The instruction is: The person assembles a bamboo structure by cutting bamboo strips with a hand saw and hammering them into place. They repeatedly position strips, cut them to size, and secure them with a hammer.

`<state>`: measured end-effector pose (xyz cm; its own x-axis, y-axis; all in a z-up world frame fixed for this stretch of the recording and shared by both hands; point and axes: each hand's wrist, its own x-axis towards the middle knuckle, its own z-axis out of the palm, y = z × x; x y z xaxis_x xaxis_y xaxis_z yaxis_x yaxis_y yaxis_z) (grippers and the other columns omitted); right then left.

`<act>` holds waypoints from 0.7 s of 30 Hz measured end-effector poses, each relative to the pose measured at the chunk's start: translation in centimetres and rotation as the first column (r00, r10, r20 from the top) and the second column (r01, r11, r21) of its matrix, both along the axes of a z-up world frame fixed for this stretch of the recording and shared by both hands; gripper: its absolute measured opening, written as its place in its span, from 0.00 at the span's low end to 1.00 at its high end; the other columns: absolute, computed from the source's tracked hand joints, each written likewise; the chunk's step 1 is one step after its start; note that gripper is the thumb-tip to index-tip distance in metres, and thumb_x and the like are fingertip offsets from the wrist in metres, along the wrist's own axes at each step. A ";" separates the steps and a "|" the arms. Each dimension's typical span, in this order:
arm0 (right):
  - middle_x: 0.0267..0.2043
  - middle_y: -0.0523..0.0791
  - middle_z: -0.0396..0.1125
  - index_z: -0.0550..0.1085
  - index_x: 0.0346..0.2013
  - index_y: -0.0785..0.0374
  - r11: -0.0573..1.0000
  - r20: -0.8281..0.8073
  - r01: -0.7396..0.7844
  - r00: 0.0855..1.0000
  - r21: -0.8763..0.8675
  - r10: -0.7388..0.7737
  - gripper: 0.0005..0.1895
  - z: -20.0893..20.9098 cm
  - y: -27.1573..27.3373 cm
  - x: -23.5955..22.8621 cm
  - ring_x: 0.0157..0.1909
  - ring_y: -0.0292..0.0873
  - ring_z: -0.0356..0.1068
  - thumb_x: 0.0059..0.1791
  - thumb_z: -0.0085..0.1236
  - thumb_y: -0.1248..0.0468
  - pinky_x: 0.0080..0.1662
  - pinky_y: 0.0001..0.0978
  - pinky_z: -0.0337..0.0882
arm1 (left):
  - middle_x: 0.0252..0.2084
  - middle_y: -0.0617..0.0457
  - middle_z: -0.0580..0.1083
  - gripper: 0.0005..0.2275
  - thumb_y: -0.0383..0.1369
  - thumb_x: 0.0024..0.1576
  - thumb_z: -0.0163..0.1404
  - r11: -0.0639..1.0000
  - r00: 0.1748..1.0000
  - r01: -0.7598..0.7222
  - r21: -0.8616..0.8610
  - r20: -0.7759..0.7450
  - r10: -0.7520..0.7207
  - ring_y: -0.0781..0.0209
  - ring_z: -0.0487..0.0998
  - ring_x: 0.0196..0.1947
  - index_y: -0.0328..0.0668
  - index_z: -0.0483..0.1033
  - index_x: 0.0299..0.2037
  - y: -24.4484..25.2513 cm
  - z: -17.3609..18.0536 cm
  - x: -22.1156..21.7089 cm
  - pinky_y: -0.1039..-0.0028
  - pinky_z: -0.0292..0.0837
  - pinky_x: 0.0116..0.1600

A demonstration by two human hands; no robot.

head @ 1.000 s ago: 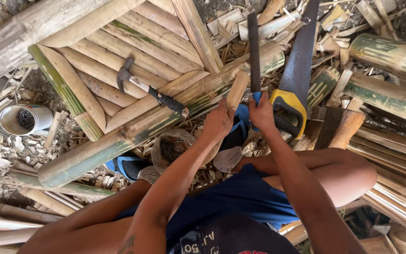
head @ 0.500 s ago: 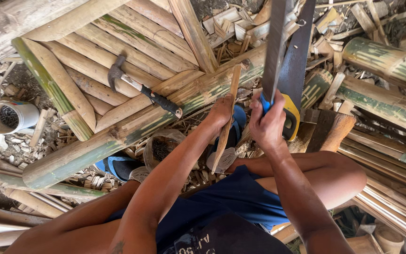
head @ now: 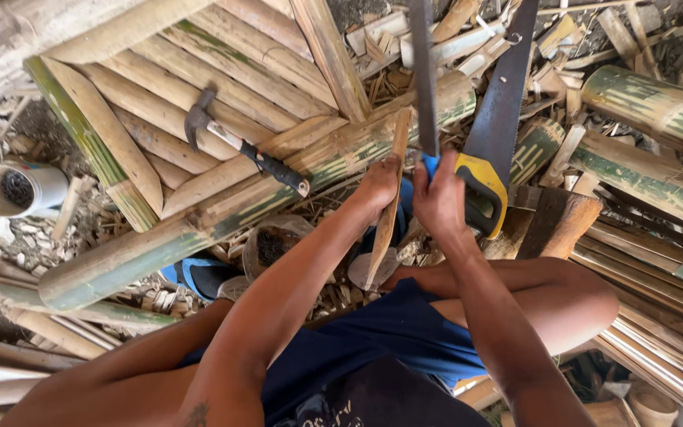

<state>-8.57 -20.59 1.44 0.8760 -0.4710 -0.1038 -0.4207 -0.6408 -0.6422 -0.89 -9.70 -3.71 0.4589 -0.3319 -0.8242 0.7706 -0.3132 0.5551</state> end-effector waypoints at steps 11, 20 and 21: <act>0.29 0.61 0.71 0.61 0.53 0.70 0.987 -0.036 -0.113 0.993 -0.111 0.110 0.16 -4.3 -1.8 2.1 0.30 0.65 0.72 0.58 0.55 0.63 0.29 0.55 0.70 | 0.44 0.40 0.71 0.28 0.54 0.65 0.30 0.978 0.975 0.177 0.112 0.114 -0.189 0.46 0.75 0.38 0.35 0.61 0.61 0.4 0.1 1.1 0.49 0.73 0.42; 0.27 0.51 0.71 0.57 0.58 0.73 1.000 0.292 -0.009 0.956 0.024 0.001 0.18 -1.3 -0.2 -0.3 0.24 0.46 0.74 0.59 0.49 0.66 0.24 0.40 0.76 | 0.38 0.39 0.76 0.32 0.55 0.66 0.31 0.998 0.998 0.061 0.024 0.027 -0.062 0.49 0.79 0.34 0.26 0.69 0.55 -0.4 -0.3 0.8 0.53 0.75 0.41; 0.27 0.51 0.71 0.56 0.59 0.73 0.999 0.217 0.009 0.976 0.042 -0.018 0.20 -2.4 -0.1 0.2 0.23 0.46 0.74 0.58 0.50 0.65 0.23 0.38 0.77 | 0.38 0.39 0.75 0.31 0.54 0.66 0.32 0.999 0.999 0.049 0.015 -0.006 -0.049 0.48 0.78 0.34 0.27 0.69 0.55 -0.4 -0.6 0.5 0.51 0.75 0.41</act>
<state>-8.39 -20.65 -1.00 0.8733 -0.4822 0.0692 -0.2766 -0.6078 -0.7444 -0.42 -10.14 -4.28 0.4377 -0.3417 -0.8317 0.7571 -0.3588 0.5459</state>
